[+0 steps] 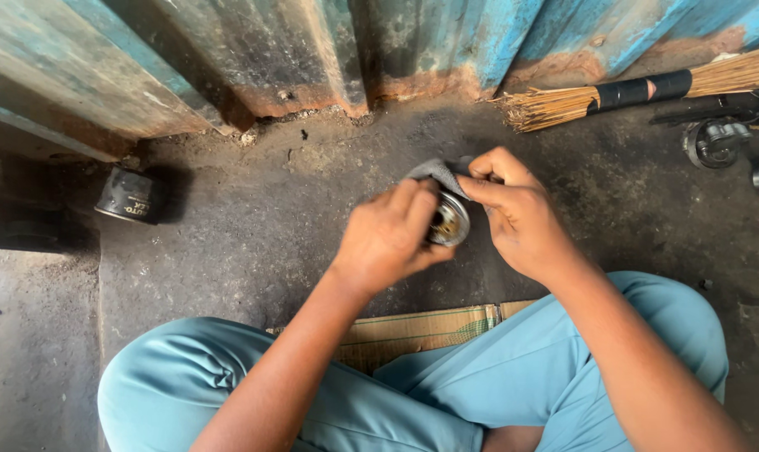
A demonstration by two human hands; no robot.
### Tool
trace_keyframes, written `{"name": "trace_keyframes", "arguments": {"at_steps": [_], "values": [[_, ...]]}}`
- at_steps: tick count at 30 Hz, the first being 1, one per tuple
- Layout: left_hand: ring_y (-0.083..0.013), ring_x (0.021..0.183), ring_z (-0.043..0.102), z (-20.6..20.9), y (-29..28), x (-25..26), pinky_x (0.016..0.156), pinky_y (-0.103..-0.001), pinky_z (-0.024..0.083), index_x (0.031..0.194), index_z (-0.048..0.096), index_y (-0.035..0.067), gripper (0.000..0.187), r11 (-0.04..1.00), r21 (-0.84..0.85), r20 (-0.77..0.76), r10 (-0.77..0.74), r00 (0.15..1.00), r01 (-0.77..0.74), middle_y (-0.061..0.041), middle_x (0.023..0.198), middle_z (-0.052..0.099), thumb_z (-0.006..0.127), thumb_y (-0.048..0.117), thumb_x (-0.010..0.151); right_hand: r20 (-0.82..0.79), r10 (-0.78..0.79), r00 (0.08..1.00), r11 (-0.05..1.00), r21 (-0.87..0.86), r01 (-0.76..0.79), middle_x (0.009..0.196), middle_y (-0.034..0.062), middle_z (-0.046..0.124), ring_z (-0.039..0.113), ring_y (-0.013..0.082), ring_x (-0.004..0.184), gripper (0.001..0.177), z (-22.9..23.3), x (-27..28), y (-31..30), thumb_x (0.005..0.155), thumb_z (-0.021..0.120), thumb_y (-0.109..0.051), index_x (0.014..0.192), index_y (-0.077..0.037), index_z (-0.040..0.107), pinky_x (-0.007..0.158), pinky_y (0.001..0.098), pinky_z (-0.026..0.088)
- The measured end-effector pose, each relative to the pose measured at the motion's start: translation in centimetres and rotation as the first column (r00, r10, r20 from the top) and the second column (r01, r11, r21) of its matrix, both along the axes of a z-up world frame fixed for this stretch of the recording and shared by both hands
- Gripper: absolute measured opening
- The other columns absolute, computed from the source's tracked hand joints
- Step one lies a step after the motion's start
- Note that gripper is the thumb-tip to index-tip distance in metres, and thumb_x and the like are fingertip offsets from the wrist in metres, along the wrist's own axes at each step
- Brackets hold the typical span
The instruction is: The person sits cross-legged on a mat and wipes a cylindrical mechanical part with a grey cloth. They clean the exterior and interior surfaces, then pour out dark liquid from the part onto the floor. The person continues to wipe the part and their hands with the cloth.
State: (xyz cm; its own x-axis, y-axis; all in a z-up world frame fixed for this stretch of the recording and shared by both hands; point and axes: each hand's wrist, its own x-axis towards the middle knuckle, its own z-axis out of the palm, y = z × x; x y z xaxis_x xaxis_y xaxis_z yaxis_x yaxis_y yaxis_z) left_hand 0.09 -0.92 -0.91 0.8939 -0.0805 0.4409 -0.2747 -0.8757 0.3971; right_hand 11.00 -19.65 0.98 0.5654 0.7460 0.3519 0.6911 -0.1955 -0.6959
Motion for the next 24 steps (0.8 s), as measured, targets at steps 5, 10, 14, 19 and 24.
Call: {"name": "trace_keyframes", "arguments": {"at_steps": [5,10,14,19,24], "values": [[-0.0344,0.083,0.071,0.2,1.3,0.5,0.07,-0.042,0.058,0.118,0.056,-0.001,0.074,0.953,-0.159,0.019,0.263,0.965,-0.257,-0.016,0.103,0.064,0.093,0.037,0.067,-0.008,0.0,1.0,0.999,-0.032,0.0,0.108,0.0137,0.058,0.062,0.0271,0.1,0.049,0.2,-1.1,0.0,0.082,0.056,0.023,0.124,0.001,0.068,0.088,0.0307,0.05],[-0.0239,0.096,0.072,-1.2,0.5,1.0,0.081,-0.037,0.061,0.116,0.047,0.003,0.064,0.663,-0.696,-0.16,0.231,0.96,-0.276,-0.011,0.105,0.066,0.09,0.025,0.073,-0.12,-0.007,0.993,1.0,0.004,0.007,0.108,0.0118,0.058,0.062,0.0251,0.096,0.05,0.0,-1.5,0.4,0.085,0.055,0.022,0.127,-0.002,0.068,0.083,0.0289,0.05],[-0.02,0.103,0.066,-4.5,-0.9,2.3,0.092,-0.036,0.059,0.122,0.037,0.002,0.068,0.327,-0.932,-0.144,0.071,0.987,-0.159,-0.011,0.111,0.059,0.085,0.011,0.074,0.065,0.0,0.998,0.998,-0.055,0.003,0.109,0.0131,0.059,0.063,0.0274,0.1,0.059,0.1,-1.4,0.5,0.078,0.055,0.023,0.127,-0.006,0.071,0.09,0.0338,0.051],[-0.018,0.094,0.064,-4.7,-0.8,2.4,0.085,-0.035,0.057,0.118,0.043,0.002,0.066,0.409,-0.857,-0.299,0.103,0.949,-0.314,-0.01,0.103,0.062,0.085,0.013,0.068,0.123,-0.003,0.992,0.989,-0.144,0.021,0.111,0.0138,0.059,0.063,0.0304,0.102,0.06,-0.4,-1.5,1.1,0.076,0.057,0.021,0.128,-0.006,0.07,0.088,0.0379,0.052],[-0.0142,0.089,0.072,-2.1,0.4,2.0,0.082,-0.031,0.058,0.111,0.055,0.004,0.058,0.467,-0.743,-0.436,0.205,0.876,-0.479,-0.006,0.097,0.074,0.086,0.021,0.065,0.055,-0.027,0.998,0.985,-0.169,0.036,0.11,0.0137,0.059,0.064,0.0288,0.099,0.06,-0.8,-1.5,1.8,0.079,0.056,0.02,0.131,-0.006,0.069,0.082,0.0363,0.052]]}}
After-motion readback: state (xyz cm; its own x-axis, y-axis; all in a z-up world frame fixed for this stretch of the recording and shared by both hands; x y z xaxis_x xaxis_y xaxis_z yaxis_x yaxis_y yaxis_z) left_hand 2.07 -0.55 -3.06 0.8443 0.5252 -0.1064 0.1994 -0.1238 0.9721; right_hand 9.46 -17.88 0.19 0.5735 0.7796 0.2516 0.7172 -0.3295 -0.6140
